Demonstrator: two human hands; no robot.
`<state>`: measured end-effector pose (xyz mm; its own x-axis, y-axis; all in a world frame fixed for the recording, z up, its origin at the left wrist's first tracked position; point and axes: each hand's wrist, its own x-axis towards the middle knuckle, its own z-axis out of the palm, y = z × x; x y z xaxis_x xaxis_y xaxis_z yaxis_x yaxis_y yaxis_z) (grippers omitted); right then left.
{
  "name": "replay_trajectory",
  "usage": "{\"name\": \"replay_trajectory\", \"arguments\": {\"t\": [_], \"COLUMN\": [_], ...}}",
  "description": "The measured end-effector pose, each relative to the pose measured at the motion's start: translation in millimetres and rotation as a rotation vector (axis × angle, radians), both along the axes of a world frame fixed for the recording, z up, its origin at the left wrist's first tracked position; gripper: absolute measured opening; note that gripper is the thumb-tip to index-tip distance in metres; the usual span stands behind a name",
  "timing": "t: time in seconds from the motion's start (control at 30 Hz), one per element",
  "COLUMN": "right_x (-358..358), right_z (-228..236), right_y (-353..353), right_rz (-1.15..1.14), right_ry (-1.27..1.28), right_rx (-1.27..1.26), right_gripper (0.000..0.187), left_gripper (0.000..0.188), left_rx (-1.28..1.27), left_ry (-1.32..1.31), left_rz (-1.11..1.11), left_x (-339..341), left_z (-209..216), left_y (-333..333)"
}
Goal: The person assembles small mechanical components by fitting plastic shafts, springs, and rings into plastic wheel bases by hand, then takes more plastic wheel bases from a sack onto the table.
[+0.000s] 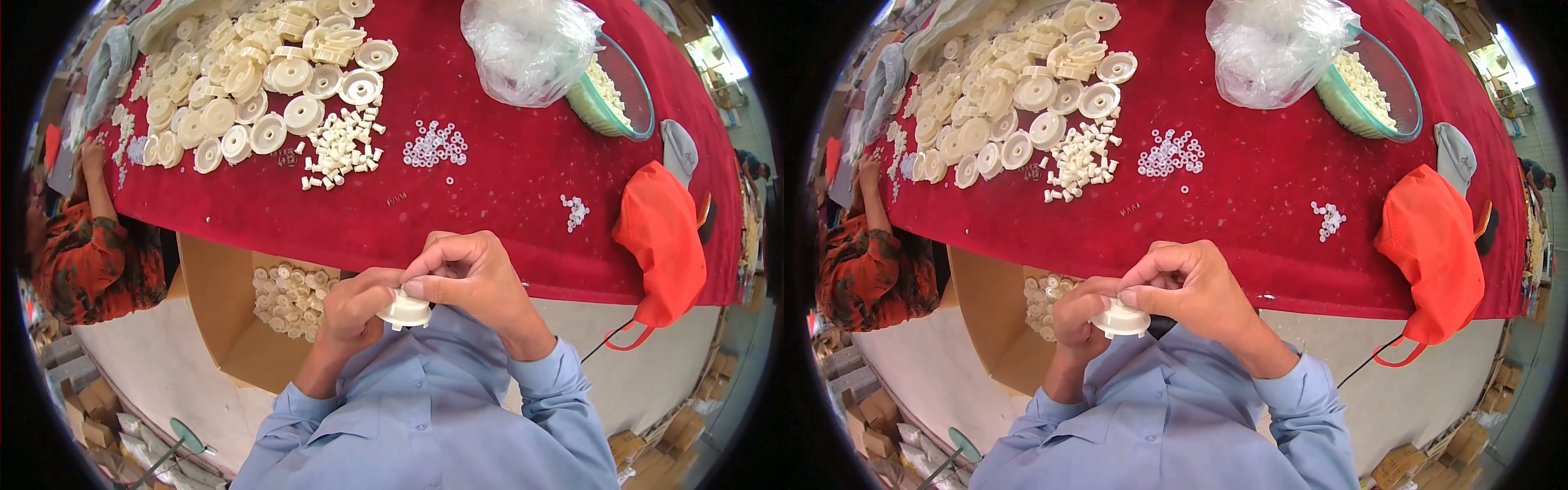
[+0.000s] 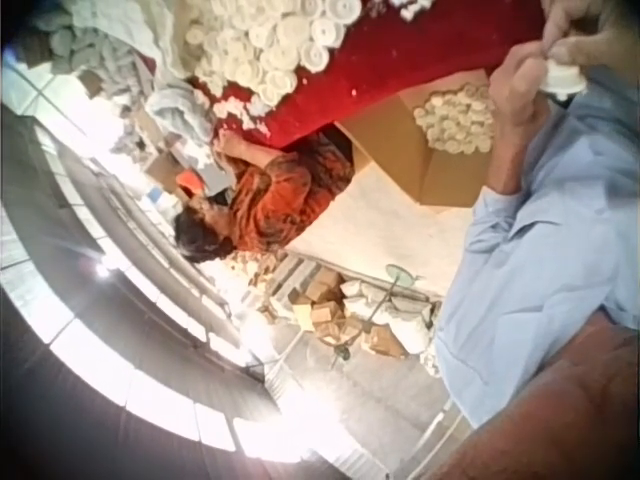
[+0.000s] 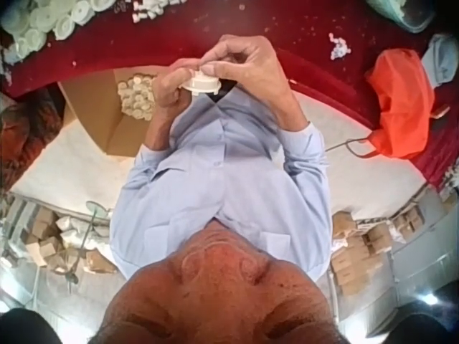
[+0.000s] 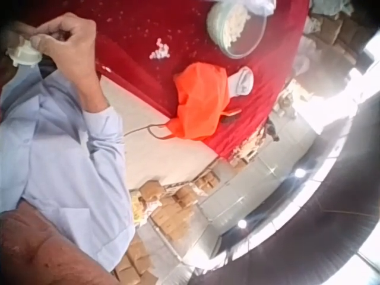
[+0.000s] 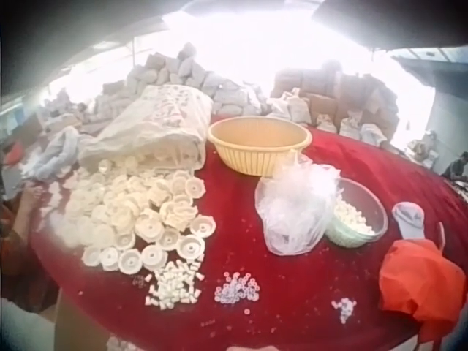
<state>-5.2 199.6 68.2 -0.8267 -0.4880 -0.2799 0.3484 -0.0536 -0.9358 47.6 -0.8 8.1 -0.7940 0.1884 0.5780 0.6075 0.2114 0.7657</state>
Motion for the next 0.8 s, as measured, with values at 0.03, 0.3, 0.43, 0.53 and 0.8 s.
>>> {"name": "replay_trajectory", "arguments": {"t": [0.03, 0.3, 0.43, 0.53, 0.8], "right_x": [0.3, 0.2, -0.3, 1.6, 6.5], "right_z": [-0.5, 1.6, 5.1, 2.6, 1.6], "right_y": [0.4, 1.0, 0.1, -0.1, -5.5], "right_rz": [0.005, 0.007, 0.037, 0.048, -0.029], "right_ry": [-0.075, -0.218, -0.217, -0.195, -0.215], "right_rx": [-0.024, -0.105, -0.096, -0.051, -0.127], "right_gripper": [0.009, 0.01, 0.011, 0.011, 0.009], "left_gripper": [0.033, 0.032, 0.031, 0.03, 0.026], "left_rx": [-0.011, -0.042, -0.061, -0.087, -0.115], "left_ry": [0.001, 0.004, 0.002, 0.015, 0.057], "left_rz": [-0.014, -0.048, -0.046, -0.016, 0.0], "left_x": [0.7, -2.0, -1.8, -3.9, -7.2], "left_z": [0.3, 13.4, 12.8, 12.3, 17.2], "left_y": [-0.7, -1.5, -4.3, -4.8, -7.4]}}
